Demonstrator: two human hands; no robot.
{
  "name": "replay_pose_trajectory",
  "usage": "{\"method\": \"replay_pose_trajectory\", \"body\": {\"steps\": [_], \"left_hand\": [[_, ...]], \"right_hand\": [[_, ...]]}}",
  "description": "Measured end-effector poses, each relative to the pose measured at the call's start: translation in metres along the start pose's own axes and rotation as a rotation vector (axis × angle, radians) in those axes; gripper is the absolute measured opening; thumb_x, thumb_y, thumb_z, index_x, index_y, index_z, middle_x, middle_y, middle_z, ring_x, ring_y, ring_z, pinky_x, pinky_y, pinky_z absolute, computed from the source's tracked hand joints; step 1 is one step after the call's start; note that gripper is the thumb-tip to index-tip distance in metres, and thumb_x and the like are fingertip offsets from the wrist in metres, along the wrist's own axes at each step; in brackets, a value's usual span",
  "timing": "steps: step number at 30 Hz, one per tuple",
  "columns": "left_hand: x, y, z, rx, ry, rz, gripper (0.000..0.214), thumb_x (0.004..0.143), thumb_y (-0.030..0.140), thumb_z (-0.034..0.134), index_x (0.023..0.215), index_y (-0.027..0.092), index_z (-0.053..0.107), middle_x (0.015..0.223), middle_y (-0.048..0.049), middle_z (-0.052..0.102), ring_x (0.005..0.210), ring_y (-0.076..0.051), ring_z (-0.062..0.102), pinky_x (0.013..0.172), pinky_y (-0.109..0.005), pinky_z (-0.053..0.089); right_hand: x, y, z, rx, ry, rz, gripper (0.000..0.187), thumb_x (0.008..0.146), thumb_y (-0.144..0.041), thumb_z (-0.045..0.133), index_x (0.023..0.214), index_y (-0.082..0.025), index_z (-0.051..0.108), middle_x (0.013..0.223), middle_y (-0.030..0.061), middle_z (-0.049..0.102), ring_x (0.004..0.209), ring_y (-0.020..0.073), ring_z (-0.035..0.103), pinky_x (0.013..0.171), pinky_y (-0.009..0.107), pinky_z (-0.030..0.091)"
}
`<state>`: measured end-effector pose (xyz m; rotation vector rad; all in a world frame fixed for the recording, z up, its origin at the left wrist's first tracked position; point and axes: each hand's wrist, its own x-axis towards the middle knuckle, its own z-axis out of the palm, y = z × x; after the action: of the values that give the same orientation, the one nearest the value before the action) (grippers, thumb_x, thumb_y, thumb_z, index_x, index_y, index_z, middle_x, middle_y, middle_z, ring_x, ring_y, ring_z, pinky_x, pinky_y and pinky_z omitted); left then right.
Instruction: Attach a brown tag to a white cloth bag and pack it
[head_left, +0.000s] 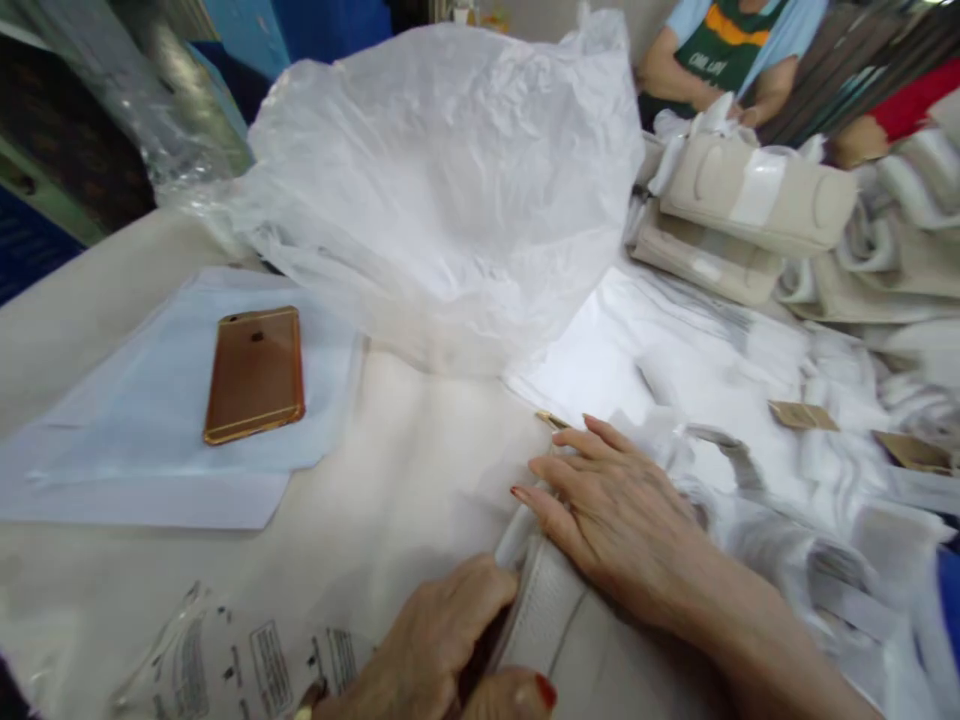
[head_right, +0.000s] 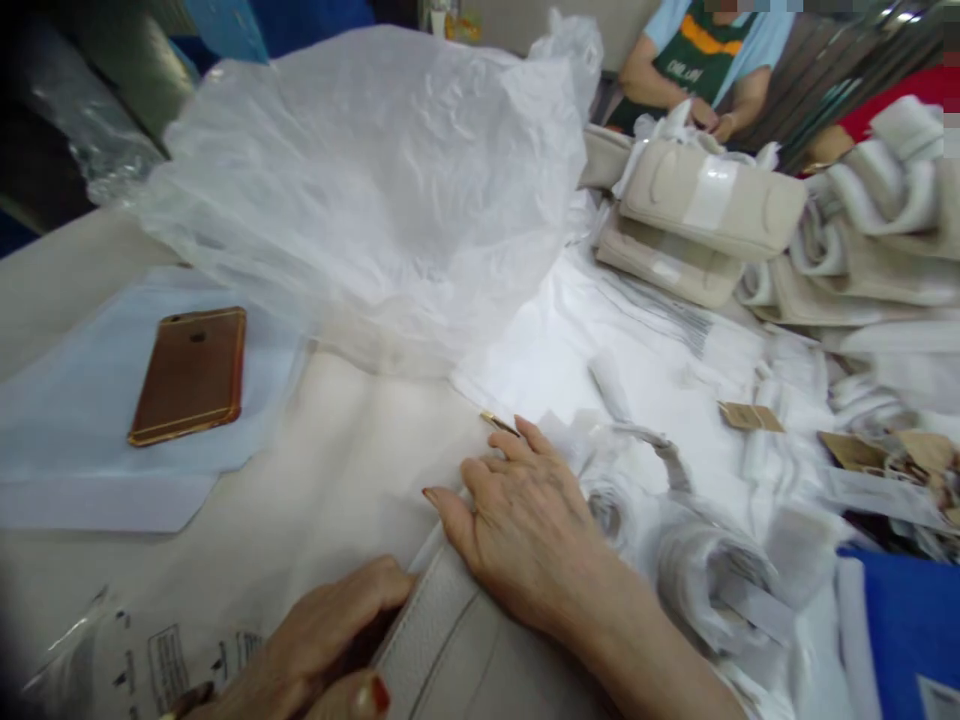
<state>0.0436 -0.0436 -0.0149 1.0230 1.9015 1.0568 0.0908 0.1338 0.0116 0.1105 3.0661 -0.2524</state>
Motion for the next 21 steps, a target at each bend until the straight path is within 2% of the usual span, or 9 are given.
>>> {"method": "replay_pose_trajectory", "body": {"steps": [3, 6, 8, 10, 13, 15, 17, 19, 21], "left_hand": [[0.010, 0.006, 0.008, 0.168, 0.014, -0.255, 0.031, 0.074, 0.053, 0.049, 0.071, 0.022, 0.044, 0.064, 0.0030, 0.052, 0.061, -0.015, 0.050, 0.059, -0.027, 0.038], [0.023, 0.018, 0.006, 0.369, -0.065, -0.335, 0.035, 0.075, 0.057, 0.043, 0.075, 0.022, 0.047, 0.073, -0.0020, 0.057, 0.071, -0.023, 0.055, 0.069, -0.037, 0.041], [0.031, 0.025, 0.004, 0.427, -0.038, -0.303, 0.038, 0.073, 0.057, 0.045, 0.086, 0.021, 0.050, 0.088, -0.0064, 0.059, 0.085, -0.028, 0.056, 0.078, -0.043, 0.040], [0.039, 0.029, 0.003, 0.319, 0.002, -0.258, 0.045, 0.069, 0.054, 0.052, 0.098, 0.020, 0.048, 0.102, -0.0080, 0.057, 0.098, -0.028, 0.053, 0.086, -0.043, 0.039], [0.048, 0.027, 0.007, 0.132, 0.046, -0.257, 0.053, 0.064, 0.050, 0.059, 0.105, 0.019, 0.048, 0.109, -0.0079, 0.058, 0.103, -0.027, 0.052, 0.089, -0.039, 0.040], [0.051, 0.022, 0.010, 0.116, 0.083, -0.224, 0.053, 0.062, 0.046, 0.061, 0.106, 0.018, 0.051, 0.110, -0.0079, 0.060, 0.103, -0.028, 0.053, 0.088, -0.038, 0.041], [0.053, 0.018, 0.010, 0.145, 0.098, -0.155, 0.045, 0.063, 0.039, 0.060, 0.103, 0.020, 0.056, 0.108, -0.0072, 0.063, 0.101, -0.029, 0.056, 0.086, -0.036, 0.043], [0.052, 0.017, 0.010, 0.183, 0.099, -0.092, 0.032, 0.066, 0.035, 0.055, 0.094, 0.022, 0.062, 0.104, -0.0048, 0.066, 0.099, -0.029, 0.057, 0.086, -0.035, 0.043], [0.050, 0.019, 0.009, 0.205, 0.103, -0.051, 0.028, 0.070, 0.036, 0.050, 0.090, 0.021, 0.063, 0.099, -0.0033, 0.068, 0.096, -0.027, 0.058, 0.086, -0.034, 0.043]], "right_hand": [[0.003, -0.006, 0.004, -0.029, 0.068, 0.008, 0.030, 0.090, -0.035, 0.044, 0.074, -0.018, 0.063, 0.078, 0.0047, 0.067, 0.104, 0.0206, 0.052, 0.106, 0.040, 0.024], [0.004, -0.007, 0.009, -0.024, 0.139, -0.003, 0.027, 0.087, -0.034, 0.049, 0.072, -0.017, 0.062, 0.076, 0.0042, 0.066, 0.099, 0.0216, 0.053, 0.103, 0.041, 0.028], [0.004, -0.006, 0.014, -0.026, 0.199, -0.009, 0.028, 0.087, -0.035, 0.048, 0.073, -0.016, 0.062, 0.075, 0.0049, 0.065, 0.097, 0.0224, 0.053, 0.102, 0.041, 0.029], [0.003, -0.004, 0.020, -0.041, 0.246, -0.021, 0.028, 0.088, -0.032, 0.045, 0.074, -0.015, 0.062, 0.075, 0.0061, 0.065, 0.097, 0.0232, 0.053, 0.100, 0.042, 0.031], [0.004, -0.004, 0.022, -0.058, 0.275, -0.032, 0.022, 0.088, -0.026, 0.045, 0.078, -0.015, 0.061, 0.078, 0.0048, 0.065, 0.091, 0.0195, 0.056, 0.094, 0.037, 0.037], [0.003, -0.006, 0.013, -0.051, 0.304, -0.051, 0.018, 0.088, -0.022, 0.044, 0.082, -0.017, 0.059, 0.084, 0.0013, 0.065, 0.088, 0.0147, 0.057, 0.094, 0.033, 0.038], [-0.007, -0.010, -0.005, -0.026, 0.341, -0.104, 0.015, 0.088, -0.024, 0.045, 0.086, -0.019, 0.058, 0.090, -0.0010, 0.063, 0.089, 0.0124, 0.056, 0.094, 0.030, 0.037], [-0.028, -0.015, -0.026, 0.005, 0.365, -0.152, 0.012, 0.086, -0.027, 0.050, 0.086, -0.019, 0.058, 0.091, -0.0002, 0.062, 0.090, 0.0140, 0.056, 0.095, 0.031, 0.037], [-0.062, -0.020, -0.038, 0.021, 0.381, -0.142, 0.011, 0.085, -0.026, 0.051, 0.085, -0.017, 0.058, 0.088, 0.0015, 0.061, 0.089, 0.0157, 0.056, 0.096, 0.032, 0.037]]}}
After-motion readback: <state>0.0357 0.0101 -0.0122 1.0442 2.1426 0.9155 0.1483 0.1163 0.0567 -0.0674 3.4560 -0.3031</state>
